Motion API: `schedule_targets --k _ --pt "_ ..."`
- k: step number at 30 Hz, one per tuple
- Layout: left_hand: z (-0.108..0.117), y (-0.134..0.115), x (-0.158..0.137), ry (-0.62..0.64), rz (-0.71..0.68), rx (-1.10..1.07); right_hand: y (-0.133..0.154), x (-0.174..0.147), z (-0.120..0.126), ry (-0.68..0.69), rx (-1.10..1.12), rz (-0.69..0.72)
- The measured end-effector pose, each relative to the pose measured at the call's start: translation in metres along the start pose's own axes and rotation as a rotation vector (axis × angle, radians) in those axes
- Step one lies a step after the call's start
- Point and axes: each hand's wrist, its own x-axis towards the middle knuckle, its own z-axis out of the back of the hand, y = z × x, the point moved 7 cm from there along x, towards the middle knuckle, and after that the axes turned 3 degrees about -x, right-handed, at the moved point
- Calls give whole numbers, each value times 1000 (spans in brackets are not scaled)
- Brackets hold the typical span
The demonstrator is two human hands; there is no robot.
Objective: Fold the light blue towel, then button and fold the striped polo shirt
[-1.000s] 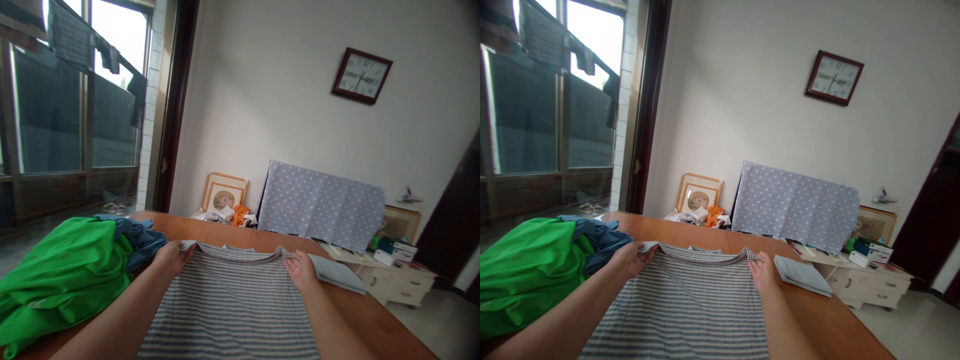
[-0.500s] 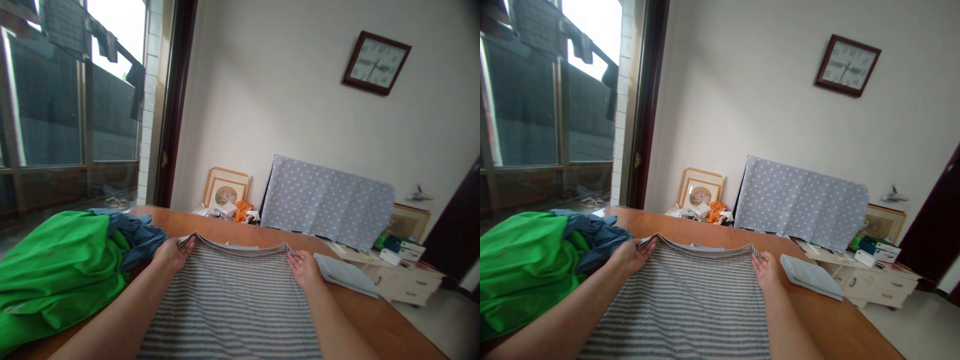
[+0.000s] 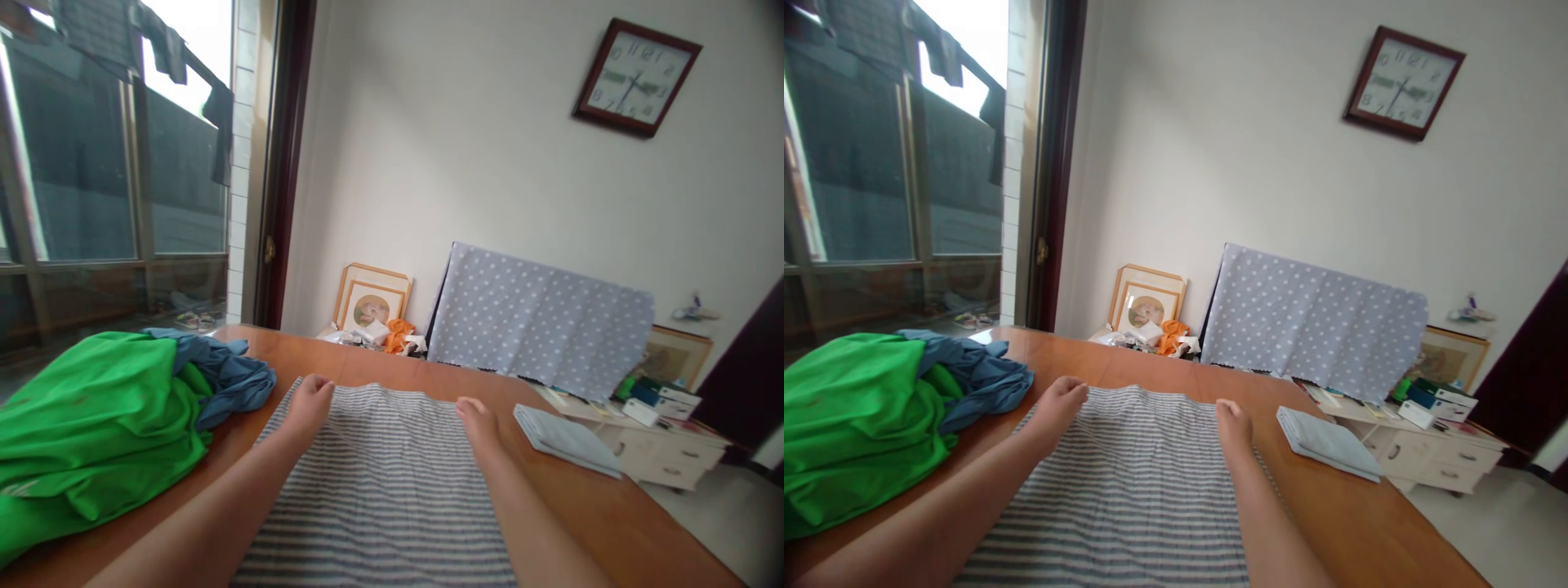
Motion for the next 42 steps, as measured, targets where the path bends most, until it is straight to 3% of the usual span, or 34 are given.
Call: schedule_targets --k 5,10,16,21,34,42 --pt "-63 -23 -22 350 -296 285 32 -16 -59 230 -349 237" --pt "-101 -16 -42 564 -439 532 37 -35 -100 418 -675 347" --pt "-104 12 -46 623 -443 782 19 -42 -106 525 -946 317" --pt "-105 17 -46 621 -487 980 16 -44 -106 555 -1034 293" --pt "-100 14 -43 535 -383 942 16 -44 -103 505 -1105 240" --pt "-98 17 -39 580 -347 944 12 -42 -103 510 -1084 229"
